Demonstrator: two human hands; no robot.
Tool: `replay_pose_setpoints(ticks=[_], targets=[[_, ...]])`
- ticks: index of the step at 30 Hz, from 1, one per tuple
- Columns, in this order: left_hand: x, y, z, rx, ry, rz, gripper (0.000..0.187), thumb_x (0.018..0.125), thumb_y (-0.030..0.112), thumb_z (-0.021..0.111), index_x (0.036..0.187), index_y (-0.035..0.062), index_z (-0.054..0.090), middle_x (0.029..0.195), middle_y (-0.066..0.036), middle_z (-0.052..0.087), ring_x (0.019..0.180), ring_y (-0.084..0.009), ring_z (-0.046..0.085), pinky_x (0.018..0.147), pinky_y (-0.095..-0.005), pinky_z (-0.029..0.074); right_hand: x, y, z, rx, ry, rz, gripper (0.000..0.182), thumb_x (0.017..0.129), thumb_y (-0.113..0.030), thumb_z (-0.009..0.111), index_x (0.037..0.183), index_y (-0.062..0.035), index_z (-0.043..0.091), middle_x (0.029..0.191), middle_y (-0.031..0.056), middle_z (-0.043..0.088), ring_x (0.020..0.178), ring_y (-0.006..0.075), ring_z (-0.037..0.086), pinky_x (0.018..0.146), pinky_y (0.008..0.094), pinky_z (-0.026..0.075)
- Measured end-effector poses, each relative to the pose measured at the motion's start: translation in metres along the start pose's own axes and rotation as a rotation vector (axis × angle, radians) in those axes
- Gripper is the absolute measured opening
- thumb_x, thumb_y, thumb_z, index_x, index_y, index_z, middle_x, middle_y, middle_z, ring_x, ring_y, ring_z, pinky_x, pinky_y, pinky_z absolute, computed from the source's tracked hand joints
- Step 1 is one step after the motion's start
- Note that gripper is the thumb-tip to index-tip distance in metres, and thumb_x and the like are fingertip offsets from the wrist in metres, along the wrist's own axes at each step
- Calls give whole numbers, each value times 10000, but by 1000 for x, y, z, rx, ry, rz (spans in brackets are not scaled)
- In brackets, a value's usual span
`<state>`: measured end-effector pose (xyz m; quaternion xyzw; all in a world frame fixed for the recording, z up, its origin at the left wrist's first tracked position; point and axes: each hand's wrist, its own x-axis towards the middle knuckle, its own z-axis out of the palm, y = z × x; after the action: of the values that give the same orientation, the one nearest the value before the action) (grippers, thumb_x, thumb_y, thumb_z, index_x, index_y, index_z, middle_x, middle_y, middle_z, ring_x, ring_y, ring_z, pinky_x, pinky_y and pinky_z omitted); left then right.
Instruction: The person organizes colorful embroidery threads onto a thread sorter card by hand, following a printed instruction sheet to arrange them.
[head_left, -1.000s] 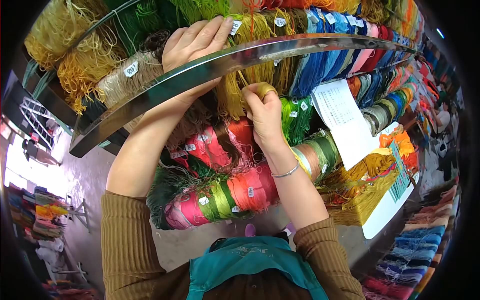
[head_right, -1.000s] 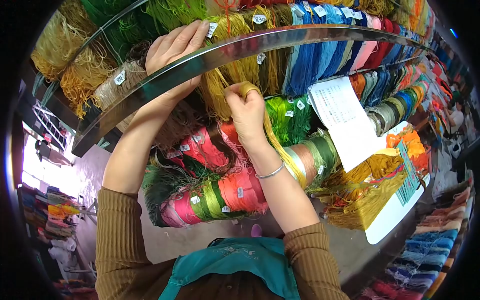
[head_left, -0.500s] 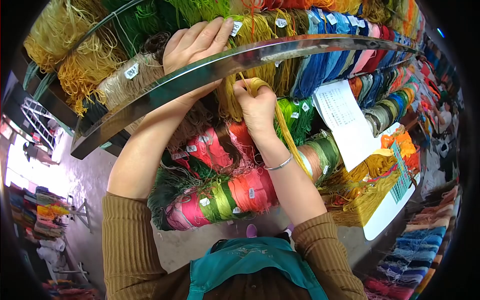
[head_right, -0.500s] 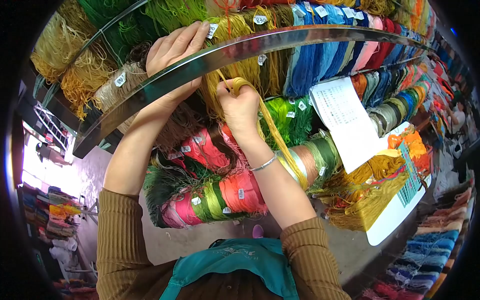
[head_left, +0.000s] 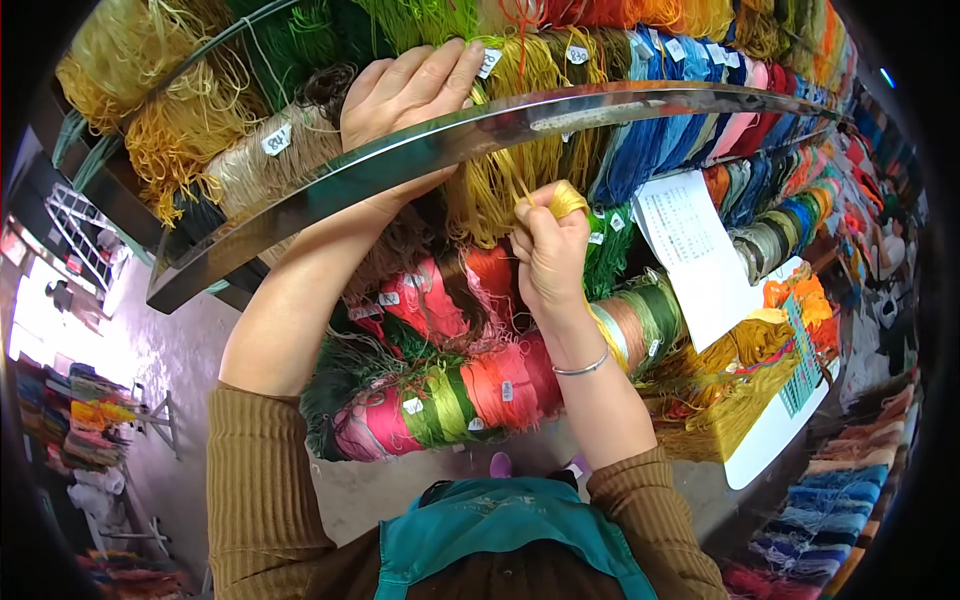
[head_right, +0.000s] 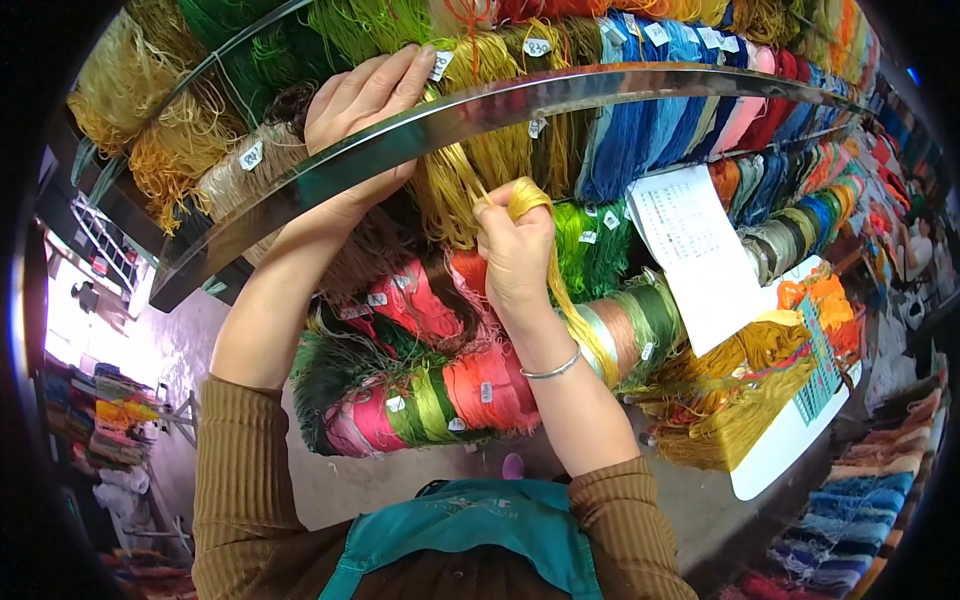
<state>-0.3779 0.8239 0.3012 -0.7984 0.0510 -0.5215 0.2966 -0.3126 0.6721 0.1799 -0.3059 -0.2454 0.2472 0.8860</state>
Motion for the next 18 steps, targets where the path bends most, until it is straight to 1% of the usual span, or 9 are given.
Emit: replay_pose_setpoints(ticks=[2,6,10,12,13,14,16,17,18], targets=[[1,1,-1,6,-5,-7,436,804,136,576,1234,98,636,1175,-55,648,1021,-220,629,881,-350,487,-6,-1,-3,121,-71,50,99,880,13,563,905,-71,517,681,-48,495,491,-4,351,419,170,232],[1,1,0,6,-3,-7,439,795,134,580,1229,97,637,1170,-54,650,1017,-219,628,880,-348,486,-8,-8,1,49,-91,76,83,893,-4,566,909,-68,514,688,-43,491,488,2,348,417,170,240],[0,1,0,11,-5,-9,435,793,130,586,1223,95,639,1168,-53,651,1023,-217,628,880,-344,486,-6,-11,-2,9,-66,38,67,918,-59,578,945,-54,517,698,-42,481,489,7,351,413,182,254],[1,0,0,11,-6,-6,435,795,129,584,1225,95,639,1168,-53,651,1025,-216,628,882,-344,486,-6,-14,-7,32,-129,133,81,929,-79,582,964,-49,515,701,-40,491,482,7,351,409,188,261],[1,0,0,11,-8,-4,435,796,127,581,1226,95,639,1168,-53,651,1026,-214,628,884,-344,485,-7,-14,0,-68,-92,97,77,943,-98,581,974,-33,556,669,-57,487,470,1,335,410,186,255],[1,0,0,11,-9,-4,435,796,127,581,1226,95,639,1168,-53,651,1026,-214,628,884,-344,485,-8,-12,0,-68,-91,97,77,943,-98,581,974,-33,556,669,-57,487,470,1,335,410,186,255],[1,0,0,14,-11,0,437,800,124,574,1232,98,637,1172,-54,650,1029,-215,628,888,-343,484,-13,-8,-1,-150,-106,51,101,951,-114,583,968,-18,611,628,-79,469,460,-6,320,413,184,245],[0,-2,1,32,-6,18,434,786,175,613,1211,92,643,1168,-52,650,1032,-208,620,883,-344,484,-18,-8,-2,-161,-56,59,127,953,-114,574,944,-11,648,592,-98,443,459,-11,317,418,181,239],[-1,-3,2,48,-1,35,441,772,226,653,1191,86,649,1165,-50,650,1035,-200,612,879,-346,484,-26,-9,-6,-189,-24,96,127,951,-113,572,942,-11,647,591,-93,448,455,-7,319,417,182,242]])
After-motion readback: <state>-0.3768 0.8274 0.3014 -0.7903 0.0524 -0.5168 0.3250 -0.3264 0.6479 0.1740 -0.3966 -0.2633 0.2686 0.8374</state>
